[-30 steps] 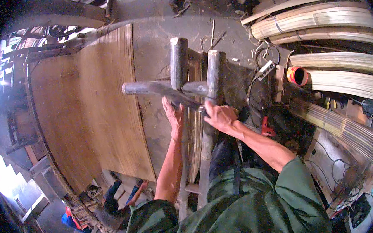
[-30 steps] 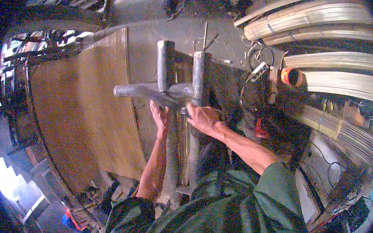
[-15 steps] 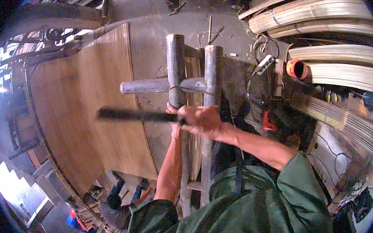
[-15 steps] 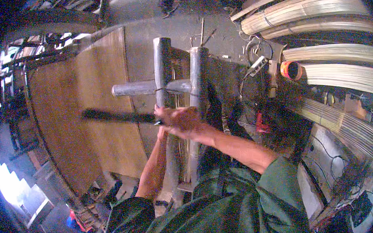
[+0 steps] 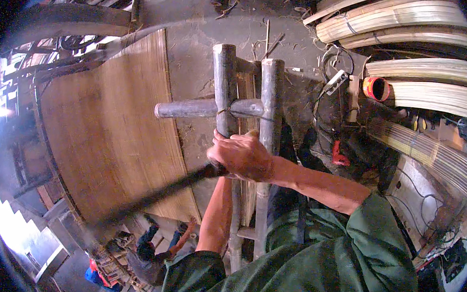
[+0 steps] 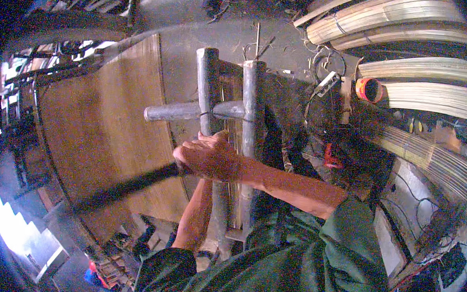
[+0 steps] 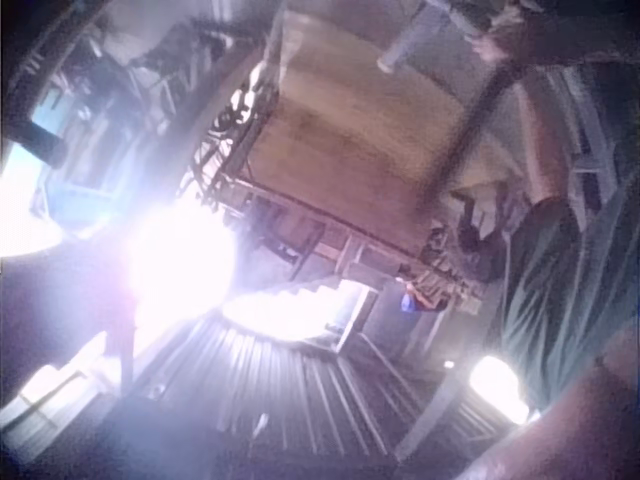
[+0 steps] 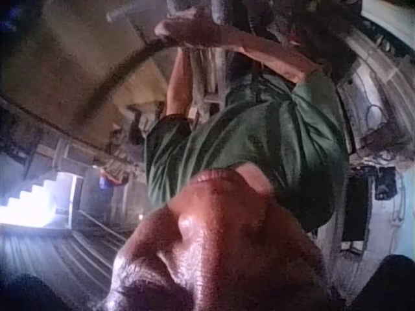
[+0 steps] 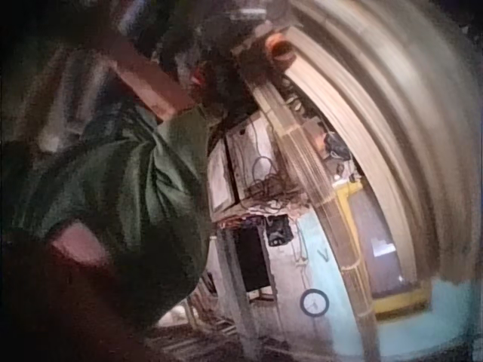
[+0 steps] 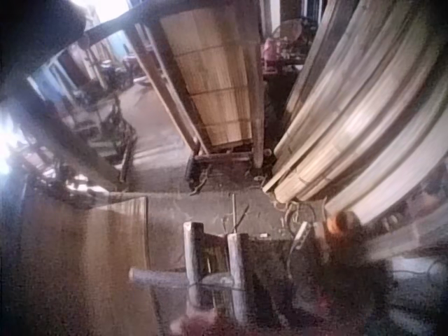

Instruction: The person uses a red corded drill to make holes in a bamboo frame structure, then inserts wooden dowels into the holes and taps them in with a hammer. The person works on multiple joints of the frame, moving around the structure to access different connection points.

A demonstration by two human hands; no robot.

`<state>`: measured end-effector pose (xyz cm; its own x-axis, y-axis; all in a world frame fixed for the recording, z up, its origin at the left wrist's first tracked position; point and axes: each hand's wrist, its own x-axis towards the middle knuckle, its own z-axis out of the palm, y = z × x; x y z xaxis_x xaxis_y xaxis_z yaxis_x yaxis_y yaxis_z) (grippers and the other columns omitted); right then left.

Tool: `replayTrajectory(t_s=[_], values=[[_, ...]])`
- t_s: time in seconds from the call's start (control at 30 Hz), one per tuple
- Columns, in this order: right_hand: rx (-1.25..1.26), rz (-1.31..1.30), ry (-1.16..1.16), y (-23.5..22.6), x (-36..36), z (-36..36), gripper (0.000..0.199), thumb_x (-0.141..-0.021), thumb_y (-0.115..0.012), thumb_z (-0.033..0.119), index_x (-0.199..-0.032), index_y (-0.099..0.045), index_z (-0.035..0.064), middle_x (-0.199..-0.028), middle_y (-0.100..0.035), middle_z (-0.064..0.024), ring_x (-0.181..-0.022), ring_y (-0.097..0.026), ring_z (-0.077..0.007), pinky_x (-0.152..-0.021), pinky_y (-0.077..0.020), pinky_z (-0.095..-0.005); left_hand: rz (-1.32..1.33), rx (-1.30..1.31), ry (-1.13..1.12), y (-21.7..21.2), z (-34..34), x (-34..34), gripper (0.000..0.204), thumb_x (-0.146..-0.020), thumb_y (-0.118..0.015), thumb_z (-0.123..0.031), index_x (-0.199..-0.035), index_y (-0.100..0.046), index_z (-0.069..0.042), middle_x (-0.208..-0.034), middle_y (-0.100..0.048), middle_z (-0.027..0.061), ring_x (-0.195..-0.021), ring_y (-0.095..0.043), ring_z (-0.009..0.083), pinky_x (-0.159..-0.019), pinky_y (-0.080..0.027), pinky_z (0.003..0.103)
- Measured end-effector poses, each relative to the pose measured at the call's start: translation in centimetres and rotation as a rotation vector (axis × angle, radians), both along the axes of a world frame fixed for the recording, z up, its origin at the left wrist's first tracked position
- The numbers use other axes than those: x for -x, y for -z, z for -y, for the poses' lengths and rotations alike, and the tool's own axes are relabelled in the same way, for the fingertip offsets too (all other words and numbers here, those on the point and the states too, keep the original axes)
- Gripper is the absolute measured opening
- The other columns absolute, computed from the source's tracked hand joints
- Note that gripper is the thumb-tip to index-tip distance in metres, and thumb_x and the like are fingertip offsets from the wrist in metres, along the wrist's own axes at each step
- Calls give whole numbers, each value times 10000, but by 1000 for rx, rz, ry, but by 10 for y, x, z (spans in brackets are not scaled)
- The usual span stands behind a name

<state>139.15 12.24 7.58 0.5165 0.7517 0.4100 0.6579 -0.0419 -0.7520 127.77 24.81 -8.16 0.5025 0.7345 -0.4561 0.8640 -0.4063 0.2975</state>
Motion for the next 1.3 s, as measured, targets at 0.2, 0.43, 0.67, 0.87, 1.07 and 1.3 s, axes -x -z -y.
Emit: replayTrajectory(t_s=[0.2, 0.43, 0.67, 0.87, 1.07, 1.3], values=[[941, -362, 208, 89, -10, 62, 359, -811, -645, 288, -992, -466, 35, -694, -634, -142, -591, -654, -291, -512, -527, -420, -6, -54, 182, 12, -10, 2, 932, -731, -739, -384, -1401, -198, -27, -1218, -427, 247, -1099, -468, 423, -875, -431, 513], [-255, 27, -14, -7, -6, -2, 203, -816, -560, 184, -977, -482, 89, -813, -627, -78, -777, -660, -270, -669, -539, -386, -140, -164, 128, 50, -13, 28, 836, -795, -684, -329, -1407, -194, -43, -1224, -426, 211, -1108, -472, 389, -907, -433, 485], [741, -380, 68, 52, -12, 50, 378, -816, -611, 293, -1008, -399, 46, -667, -628, -165, -610, -645, -357, -477, -501, -441, 25, -2, 146, -2, 0, 7, 899, -753, -738, -325, -1405, -196, -26, -1216, -420, 225, -1111, -444, 415, -899, -398, 533], [-31, -16, 14, 33, -2, 11, 386, -747, -671, 295, -1037, -511, 97, -958, -666, -94, -767, -660, -279, -642, -525, -372, 229, 277, 60, 37, -22, 43, 906, -743, -739, -299, -1408, -191, -18, -1258, -407, 252, -1143, -426, 443, -930, -386, 534], [620, -349, 160, 84, -8, 48, 423, -839, -562, 387, -1066, -416, 62, -667, -624, -169, -615, -632, -386, -514, -488, -482, 121, 10, 187, -2, -4, 9, 888, -746, -731, -285, -1411, -201, -32, -1273, -398, 266, -1127, -431, 441, -940, -381, 526], [-173, -69, 29, 35, -3, 6, 210, -872, -537, 262, -1032, -510, 129, -706, -581, -60, -644, -639, -234, -524, -528, -348, 22, -29, 218, 14, -11, 23, 863, -782, -686, -373, -1403, -202, -21, -1236, -410, 264, -1084, -452, 446, -892, -409, 531]])
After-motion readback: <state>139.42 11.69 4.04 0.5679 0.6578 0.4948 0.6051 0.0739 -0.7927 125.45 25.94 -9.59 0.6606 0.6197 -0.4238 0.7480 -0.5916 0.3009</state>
